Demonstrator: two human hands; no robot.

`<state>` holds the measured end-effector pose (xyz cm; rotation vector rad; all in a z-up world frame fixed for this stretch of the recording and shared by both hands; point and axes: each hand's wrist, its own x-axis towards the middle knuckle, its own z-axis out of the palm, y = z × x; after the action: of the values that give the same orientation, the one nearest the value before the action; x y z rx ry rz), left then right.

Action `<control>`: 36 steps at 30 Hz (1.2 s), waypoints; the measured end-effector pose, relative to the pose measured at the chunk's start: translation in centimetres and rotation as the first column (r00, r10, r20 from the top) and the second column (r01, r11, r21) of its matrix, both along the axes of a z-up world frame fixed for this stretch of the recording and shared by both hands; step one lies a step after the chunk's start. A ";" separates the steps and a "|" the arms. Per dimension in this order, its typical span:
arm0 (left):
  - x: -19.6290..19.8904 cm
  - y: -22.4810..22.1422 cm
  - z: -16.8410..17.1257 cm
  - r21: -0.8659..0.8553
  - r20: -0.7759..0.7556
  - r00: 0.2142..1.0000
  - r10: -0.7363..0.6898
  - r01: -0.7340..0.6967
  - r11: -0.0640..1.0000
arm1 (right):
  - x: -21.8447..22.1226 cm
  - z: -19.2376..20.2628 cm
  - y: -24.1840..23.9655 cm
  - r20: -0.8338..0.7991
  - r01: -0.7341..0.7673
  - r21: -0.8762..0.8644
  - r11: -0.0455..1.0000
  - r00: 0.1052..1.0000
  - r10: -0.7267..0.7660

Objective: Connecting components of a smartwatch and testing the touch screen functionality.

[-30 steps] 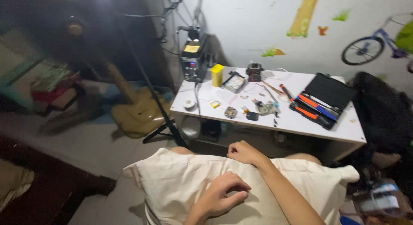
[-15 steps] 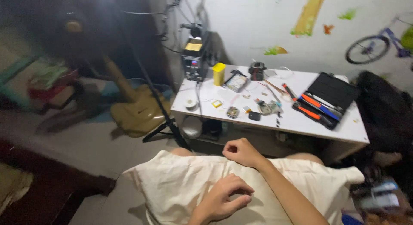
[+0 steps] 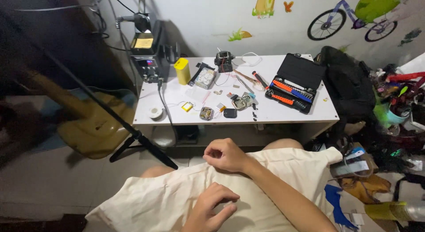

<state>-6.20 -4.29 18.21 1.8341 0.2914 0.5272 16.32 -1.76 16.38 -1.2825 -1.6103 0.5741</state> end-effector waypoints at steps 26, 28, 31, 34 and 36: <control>10.8 20.5 -3.6 0.687 0.056 0.816 0.576 -0.450 0.571 | 12.6 3.1 9.5 0.634 0.164 -0.039 0.986 0.767 -0.102; 11.4 20.3 -3.8 0.723 0.097 0.790 0.605 -0.474 0.503 | 12.6 2.8 9.5 0.648 0.147 0.001 0.989 0.753 -0.113; 11.9 20.6 -4.7 0.744 0.089 0.767 0.636 -0.476 0.470 | 12.7 2.3 9.9 0.655 0.112 0.081 0.990 0.743 -0.138; 12.0 20.8 -4.8 0.704 0.046 0.777 0.627 -0.471 0.532 | 12.5 1.5 10.4 0.651 0.101 0.111 0.989 0.744 -0.149; 12.0 20.9 -3.4 0.647 0.029 0.790 0.613 -0.483 0.591 | 12.2 2.0 10.6 0.625 0.102 0.099 0.990 0.768 -0.141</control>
<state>5.81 16.58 14.82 2.4626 0.9499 0.9654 28.54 8.79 18.37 -1.6271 -2.0421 -0.0154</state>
